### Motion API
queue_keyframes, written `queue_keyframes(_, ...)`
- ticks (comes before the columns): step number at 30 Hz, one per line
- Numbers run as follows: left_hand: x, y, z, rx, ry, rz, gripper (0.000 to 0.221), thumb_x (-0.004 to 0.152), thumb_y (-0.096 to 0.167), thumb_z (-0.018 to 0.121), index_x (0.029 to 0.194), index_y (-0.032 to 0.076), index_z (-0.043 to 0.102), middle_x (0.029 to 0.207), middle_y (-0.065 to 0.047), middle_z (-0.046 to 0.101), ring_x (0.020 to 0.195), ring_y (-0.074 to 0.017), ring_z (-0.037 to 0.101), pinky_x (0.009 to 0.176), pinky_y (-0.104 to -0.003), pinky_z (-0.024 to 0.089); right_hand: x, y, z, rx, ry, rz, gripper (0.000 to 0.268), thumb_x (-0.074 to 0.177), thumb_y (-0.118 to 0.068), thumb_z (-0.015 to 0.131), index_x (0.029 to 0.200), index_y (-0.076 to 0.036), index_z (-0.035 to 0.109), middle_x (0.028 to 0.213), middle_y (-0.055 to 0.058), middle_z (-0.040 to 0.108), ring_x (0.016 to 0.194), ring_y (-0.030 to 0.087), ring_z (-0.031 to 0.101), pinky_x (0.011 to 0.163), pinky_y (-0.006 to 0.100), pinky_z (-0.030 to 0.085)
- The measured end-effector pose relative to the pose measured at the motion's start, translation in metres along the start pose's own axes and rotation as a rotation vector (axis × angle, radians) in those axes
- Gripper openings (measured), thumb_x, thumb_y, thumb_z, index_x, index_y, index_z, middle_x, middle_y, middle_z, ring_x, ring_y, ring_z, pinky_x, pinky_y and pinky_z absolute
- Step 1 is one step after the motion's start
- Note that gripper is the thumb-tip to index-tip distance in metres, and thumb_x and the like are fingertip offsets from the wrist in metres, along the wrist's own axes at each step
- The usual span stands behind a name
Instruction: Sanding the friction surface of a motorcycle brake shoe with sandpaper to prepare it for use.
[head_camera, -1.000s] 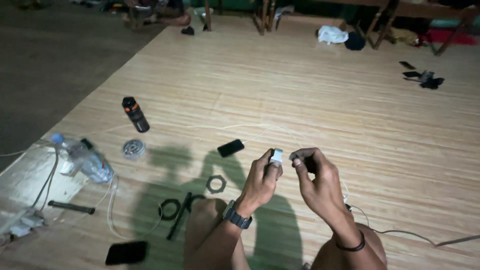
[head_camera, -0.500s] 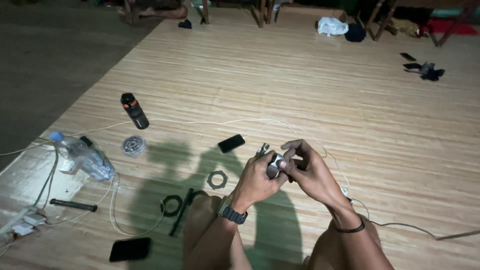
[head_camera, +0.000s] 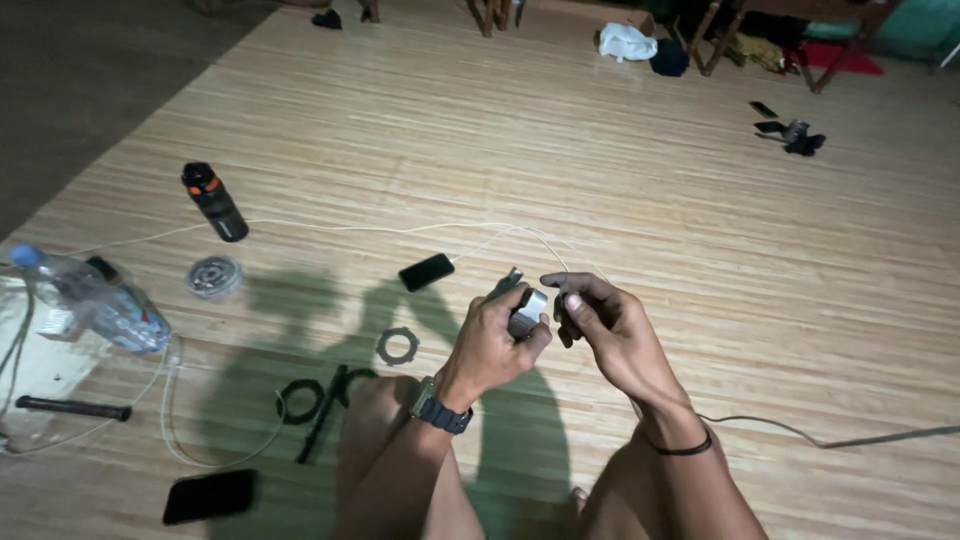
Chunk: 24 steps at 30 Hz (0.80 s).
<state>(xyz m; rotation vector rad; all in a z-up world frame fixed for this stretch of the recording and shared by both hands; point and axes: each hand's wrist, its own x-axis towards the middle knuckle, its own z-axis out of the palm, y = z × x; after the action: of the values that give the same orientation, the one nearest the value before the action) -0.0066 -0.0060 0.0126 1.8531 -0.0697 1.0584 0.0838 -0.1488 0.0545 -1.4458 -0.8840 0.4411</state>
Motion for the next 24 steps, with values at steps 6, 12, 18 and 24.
queue_keyframes(6, 0.002, 0.015, 0.003, 0.107, -0.052, 0.033, 0.015, 0.081, 0.012, 0.073, 0.072, 0.006, 0.063, 0.052, -0.024, 0.057, 0.048, -0.0415, 0.062, 0.046, -0.035, 0.047, -0.008, -0.008, 0.0, -0.127, 0.001, -0.013, 0.029, 0.095, -0.001, 0.062, 0.122, 0.005, 0.068, 0.075, 0.013, 0.064, 0.062, 0.019, 0.061, 0.064, 0.032, 0.054)
queue_keyframes(12, -0.004, 0.006, 0.006, 0.268, -0.171, 0.053, 0.01, 0.089, 0.009, 0.069, 0.081, 0.004, 0.067, 0.049, -0.019, 0.061, 0.042, -0.0294, 0.061, 0.053, -0.036, 0.051, -0.005, 0.008, -0.01, -0.123, 0.016, 0.05, 0.015, 0.09, 0.003, 0.067, 0.105, 0.004, 0.069, 0.08, 0.015, 0.065, 0.07, 0.022, 0.065, 0.069, 0.032, 0.056)
queue_keyframes(18, -0.007, -0.011, 0.019, 0.322, -0.092, 0.078, 0.007, 0.084, 0.013, 0.071, 0.082, 0.009, 0.066, 0.047, -0.014, 0.058, 0.05, -0.0332, 0.068, 0.055, -0.036, 0.054, -0.002, -0.002, -0.001, -0.014, -0.047, 0.012, 0.021, 0.095, -0.004, 0.062, 0.114, 0.005, 0.064, 0.094, 0.018, 0.065, 0.085, 0.028, 0.065, 0.082, 0.044, 0.057)
queue_keyframes(24, -0.003, -0.002, 0.013, 0.149, -0.114, 0.014, 0.008, 0.079, 0.009, 0.07, 0.087, 0.006, 0.069, 0.058, -0.019, 0.064, 0.057, -0.0399, 0.067, 0.055, -0.041, 0.054, -0.007, -0.015, -0.003, -0.042, -0.202, 0.024, 0.039, 0.094, -0.003, 0.06, 0.132, 0.006, 0.063, 0.105, 0.02, 0.073, 0.092, 0.024, 0.063, 0.092, 0.045, 0.054)
